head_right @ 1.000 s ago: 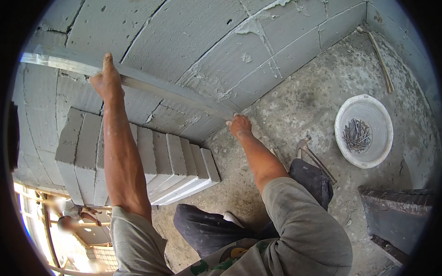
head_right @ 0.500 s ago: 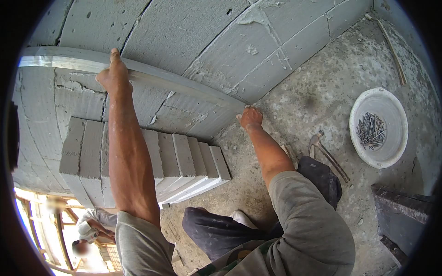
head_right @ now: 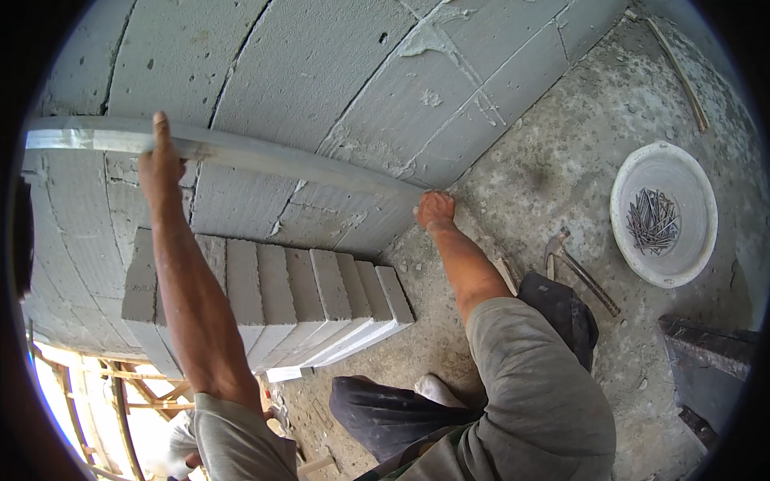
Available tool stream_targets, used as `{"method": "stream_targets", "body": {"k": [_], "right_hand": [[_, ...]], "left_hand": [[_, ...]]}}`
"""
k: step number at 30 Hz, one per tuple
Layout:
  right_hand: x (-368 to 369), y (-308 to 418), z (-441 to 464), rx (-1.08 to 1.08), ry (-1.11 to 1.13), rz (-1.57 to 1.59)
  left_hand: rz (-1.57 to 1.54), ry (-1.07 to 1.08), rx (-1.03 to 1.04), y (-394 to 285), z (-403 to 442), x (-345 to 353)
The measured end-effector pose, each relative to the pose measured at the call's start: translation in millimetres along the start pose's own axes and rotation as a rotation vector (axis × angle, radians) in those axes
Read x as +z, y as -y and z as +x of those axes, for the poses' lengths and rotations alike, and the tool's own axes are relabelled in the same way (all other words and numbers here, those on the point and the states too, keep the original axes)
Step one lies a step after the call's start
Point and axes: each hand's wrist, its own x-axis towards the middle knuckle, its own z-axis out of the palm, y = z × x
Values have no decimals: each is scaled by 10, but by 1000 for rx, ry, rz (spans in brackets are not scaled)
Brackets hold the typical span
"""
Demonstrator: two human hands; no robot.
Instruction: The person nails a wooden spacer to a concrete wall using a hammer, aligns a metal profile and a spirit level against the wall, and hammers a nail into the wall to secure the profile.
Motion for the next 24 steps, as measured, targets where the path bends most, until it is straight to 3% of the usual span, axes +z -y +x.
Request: {"method": "stream_targets", "body": {"k": [2,5,8,12,18,21,24], "right_hand": [[-2,22,27,7,20,19],[-6,2,4,27,50,63],[-40,-23,24,48,64,28],[131,21,76,9,41,71],[88,-97,94,-8,37,43],[125,-117,93,3,12,9],[55,-140,48,4,-1,14]], "left_hand": [[105,18,5,-18,154,-171],[229,-128,144,150,397,-118],[145,-304,195,87,583,-121],[443,-528,32,-34,583,80],[238,-545,-25,13,605,244],[317,-508,5,181,746,206],[195,-412,-61,52,663,177]]}}
